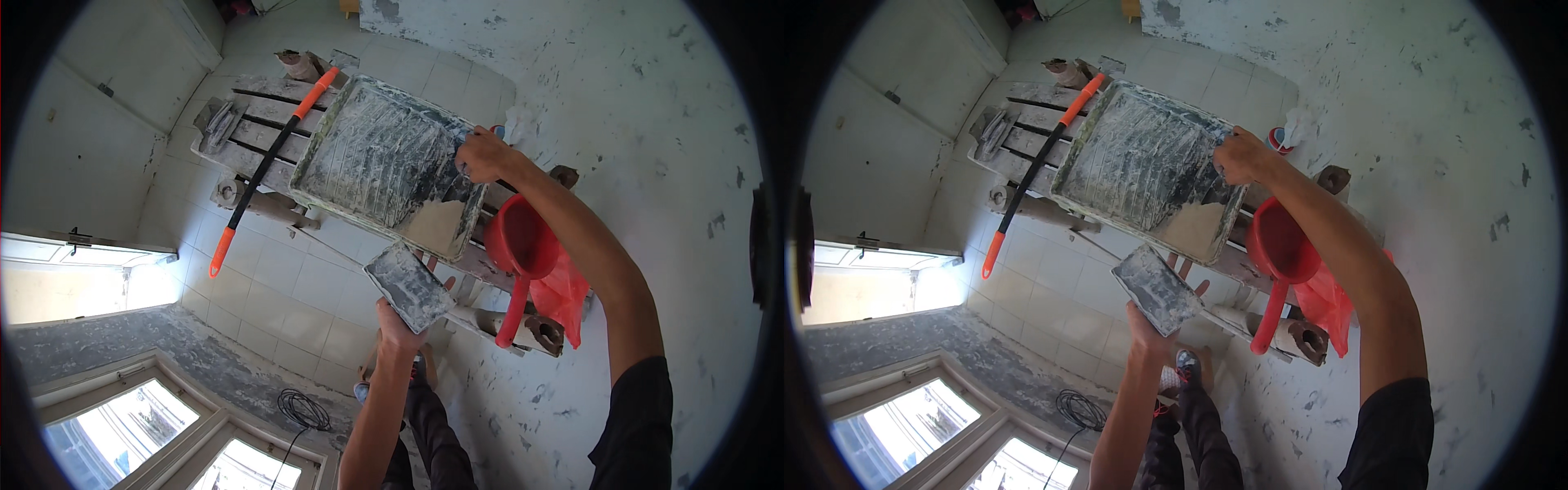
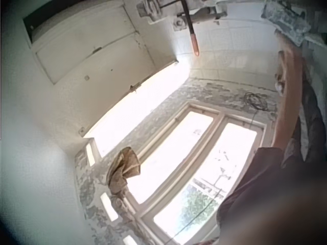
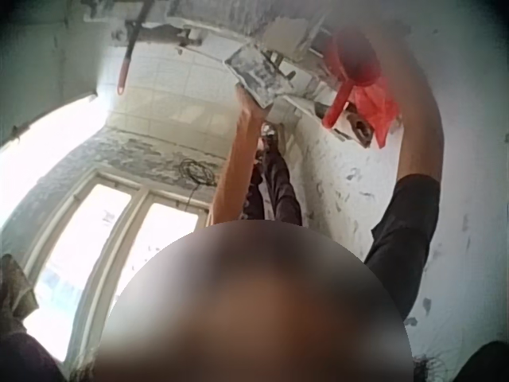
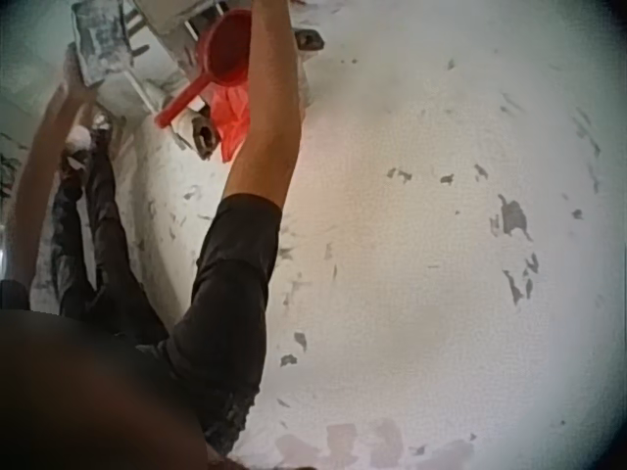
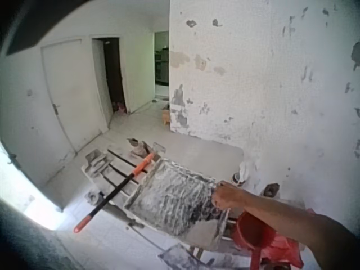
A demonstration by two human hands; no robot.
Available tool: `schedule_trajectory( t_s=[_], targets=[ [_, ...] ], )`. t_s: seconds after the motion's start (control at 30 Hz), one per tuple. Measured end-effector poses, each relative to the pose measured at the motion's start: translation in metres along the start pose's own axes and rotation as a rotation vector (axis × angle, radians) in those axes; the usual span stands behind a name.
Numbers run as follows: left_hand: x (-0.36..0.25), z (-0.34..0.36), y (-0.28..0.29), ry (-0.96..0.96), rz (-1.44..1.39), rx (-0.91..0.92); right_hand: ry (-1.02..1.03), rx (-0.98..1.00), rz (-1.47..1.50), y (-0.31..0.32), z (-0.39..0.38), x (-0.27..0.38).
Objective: Apply plaster or joint compound to a wall and ceiling using a putty knife and a hawk.
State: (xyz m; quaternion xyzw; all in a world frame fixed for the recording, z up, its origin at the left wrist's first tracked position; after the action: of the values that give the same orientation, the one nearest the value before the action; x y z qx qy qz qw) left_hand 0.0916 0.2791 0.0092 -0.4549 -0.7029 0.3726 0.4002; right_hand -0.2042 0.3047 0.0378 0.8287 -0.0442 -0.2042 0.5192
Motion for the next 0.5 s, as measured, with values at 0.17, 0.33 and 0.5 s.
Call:
schedule_trajectory(
  t_s=[0.17, 0.33, 0.5],
  targets=[
    [0.002, 0.003, 0.002, -0.010, -0.004, -0.069, 0.032, -0.009, 0.059, 0.010, -0.018, 0.035],
    [-0.013, -0.008, 0.000, -0.032, 0.060, -0.002, 0.060, -0.198, -0.066, 0.078, -0.059, 0.086],
    [-0.020, -0.030, 0.014, -0.073, 0.069, -0.012, -0.108, -0.174, 0.025, 0.088, -0.120, 0.112]
  ],
)
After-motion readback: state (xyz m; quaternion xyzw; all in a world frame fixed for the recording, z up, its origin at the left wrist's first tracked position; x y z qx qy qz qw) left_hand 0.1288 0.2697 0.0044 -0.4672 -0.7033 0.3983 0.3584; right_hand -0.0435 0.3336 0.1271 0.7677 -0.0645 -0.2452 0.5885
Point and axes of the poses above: each hand's wrist, its own z-axis towards the middle knuckle, its own y-axis out of the back of the hand, x = y × z, the point moved 7 cm from there along z, towards the middle knuckle, and after that the axes turned 15 degrees about -z, right-handed, at the moved point
